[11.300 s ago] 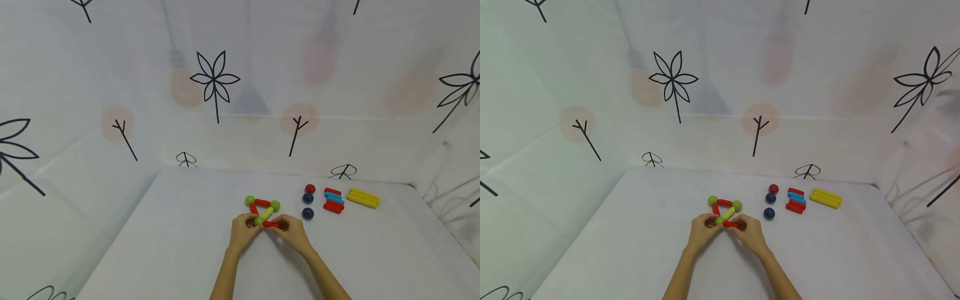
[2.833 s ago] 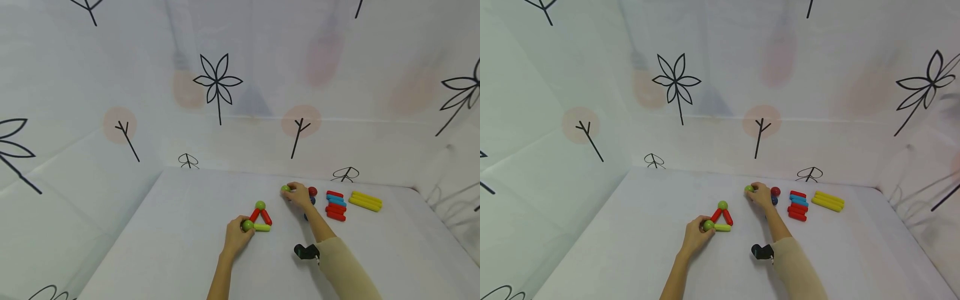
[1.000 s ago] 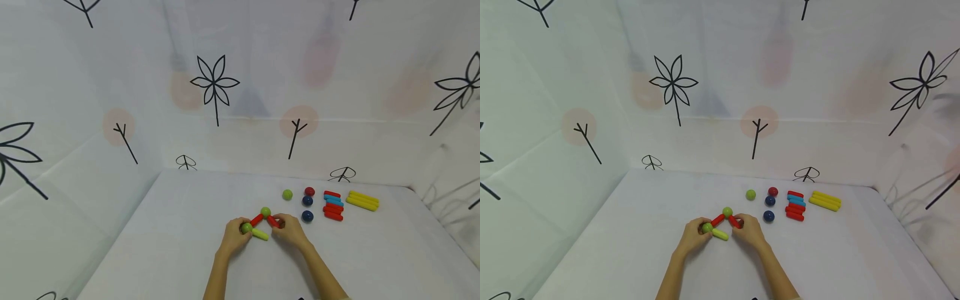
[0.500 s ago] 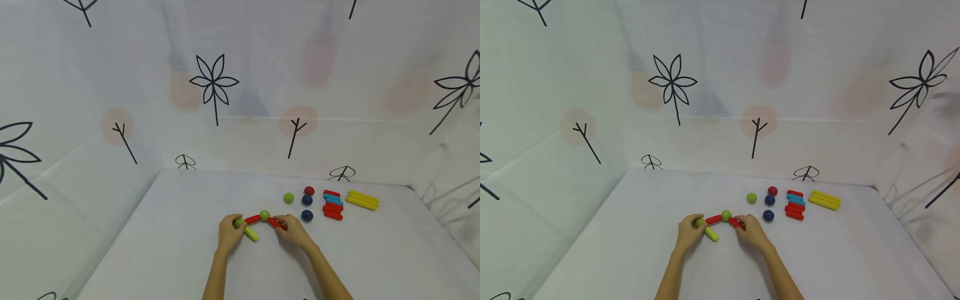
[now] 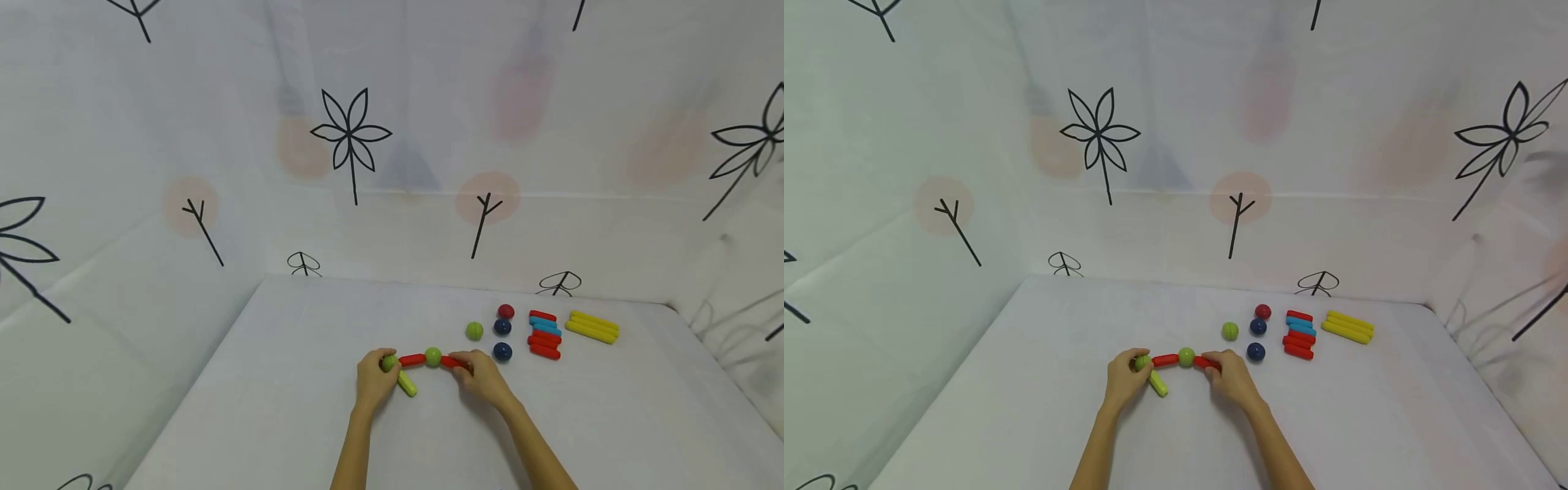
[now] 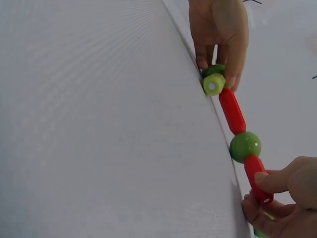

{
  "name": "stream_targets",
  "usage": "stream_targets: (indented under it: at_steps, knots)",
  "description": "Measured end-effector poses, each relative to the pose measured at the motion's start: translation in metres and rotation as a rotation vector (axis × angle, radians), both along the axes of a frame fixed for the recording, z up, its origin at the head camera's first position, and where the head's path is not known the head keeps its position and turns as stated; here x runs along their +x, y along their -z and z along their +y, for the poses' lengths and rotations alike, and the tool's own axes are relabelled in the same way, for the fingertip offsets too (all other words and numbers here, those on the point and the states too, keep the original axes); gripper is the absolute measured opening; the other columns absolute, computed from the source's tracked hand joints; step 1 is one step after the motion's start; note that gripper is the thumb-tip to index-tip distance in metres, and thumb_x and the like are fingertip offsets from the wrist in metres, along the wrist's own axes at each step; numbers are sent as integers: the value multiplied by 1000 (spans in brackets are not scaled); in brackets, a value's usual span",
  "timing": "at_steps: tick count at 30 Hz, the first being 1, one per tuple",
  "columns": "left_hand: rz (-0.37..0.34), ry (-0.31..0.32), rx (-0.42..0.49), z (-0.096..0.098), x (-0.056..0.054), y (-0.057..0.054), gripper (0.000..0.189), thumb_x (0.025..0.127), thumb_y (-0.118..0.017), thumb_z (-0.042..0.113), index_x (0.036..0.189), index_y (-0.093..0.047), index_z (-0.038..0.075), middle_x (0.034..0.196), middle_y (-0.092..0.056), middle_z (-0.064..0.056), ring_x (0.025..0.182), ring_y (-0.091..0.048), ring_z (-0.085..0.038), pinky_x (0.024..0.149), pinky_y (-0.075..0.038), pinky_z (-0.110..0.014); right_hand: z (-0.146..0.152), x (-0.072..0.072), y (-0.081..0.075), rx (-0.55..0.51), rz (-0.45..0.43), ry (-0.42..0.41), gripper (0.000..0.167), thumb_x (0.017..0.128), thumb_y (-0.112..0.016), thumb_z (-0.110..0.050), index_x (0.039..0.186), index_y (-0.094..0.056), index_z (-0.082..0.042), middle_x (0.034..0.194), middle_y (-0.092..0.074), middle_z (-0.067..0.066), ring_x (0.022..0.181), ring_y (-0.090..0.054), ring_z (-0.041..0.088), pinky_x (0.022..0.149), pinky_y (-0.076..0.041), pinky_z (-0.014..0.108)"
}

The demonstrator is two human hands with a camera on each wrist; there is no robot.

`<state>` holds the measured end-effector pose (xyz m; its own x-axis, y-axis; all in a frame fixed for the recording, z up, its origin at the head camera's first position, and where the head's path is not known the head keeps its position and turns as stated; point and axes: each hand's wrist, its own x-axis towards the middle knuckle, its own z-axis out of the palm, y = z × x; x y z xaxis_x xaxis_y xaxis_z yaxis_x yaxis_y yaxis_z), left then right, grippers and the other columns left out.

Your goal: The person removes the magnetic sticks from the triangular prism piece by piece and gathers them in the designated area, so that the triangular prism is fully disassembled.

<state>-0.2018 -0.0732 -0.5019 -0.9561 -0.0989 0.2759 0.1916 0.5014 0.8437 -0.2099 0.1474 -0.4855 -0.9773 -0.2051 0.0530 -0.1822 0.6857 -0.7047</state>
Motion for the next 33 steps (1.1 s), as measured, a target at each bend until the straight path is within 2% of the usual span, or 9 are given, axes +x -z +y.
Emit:
stream_targets:
  at_steps: [7,12,16,21,25,28,33]
  knots:
    - [6,10,5,1,-1,-1,23,76,-68,-2,98,-68,-5,91,-66,-11,77,-54,-17,68,-45,-25,-2,1,0,-62,15,72,24,82,-67,-3,105,-67,2,85,-60,5,73,-48,16,63,-42,26]
    - [12,20,-6,1,-1,-1,22,76,-68,-2,98,-68,-5,92,-66,-12,79,-55,-18,69,-47,-27,-3,2,-2,-75,3,92,21,82,-67,-5,103,-68,0,83,-58,4,73,-48,16,63,-42,27]
    - [-5,46,-58,3,-4,-3,21,76,-68,1,97,-70,-2,94,-67,-12,86,-57,-23,74,-46,-34,-3,3,-1,-84,7,92,20,82,-67,-5,102,-69,-1,84,-60,3,73,-49,16,64,-42,27]
    - [-39,120,-264,11,-9,-12,25,75,-74,16,99,-71,8,90,-70,-5,85,-59,-23,73,-35,-42,-3,4,2,-97,-1,59,21,82,-68,-4,103,-69,-2,85,-62,1,74,-50,15,66,-44,26]
    - [-51,204,-392,19,-13,-21,26,75,-75,18,100,-71,11,86,-70,-3,81,-61,-20,74,-32,-43,-6,4,5,-115,-12,35,22,82,-68,-4,104,-69,-3,88,-65,1,75,-53,14,71,-47,27]
    - [-66,264,-431,25,-17,-27,24,77,-74,17,100,-71,11,87,-70,-3,82,-62,-19,75,-37,-40,-7,3,6,-123,-5,26,22,81,-69,-4,103,-70,-3,91,-67,2,76,-55,13,73,-49,29]
    - [-104,354,-395,29,-22,-33,24,78,-72,8,101,-72,6,91,-70,-7,83,-64,-19,71,-49,-29,-8,3,8,-112,22,20,22,80,-70,-4,102,-70,-4,93,-67,2,77,-54,13,72,-48,27]
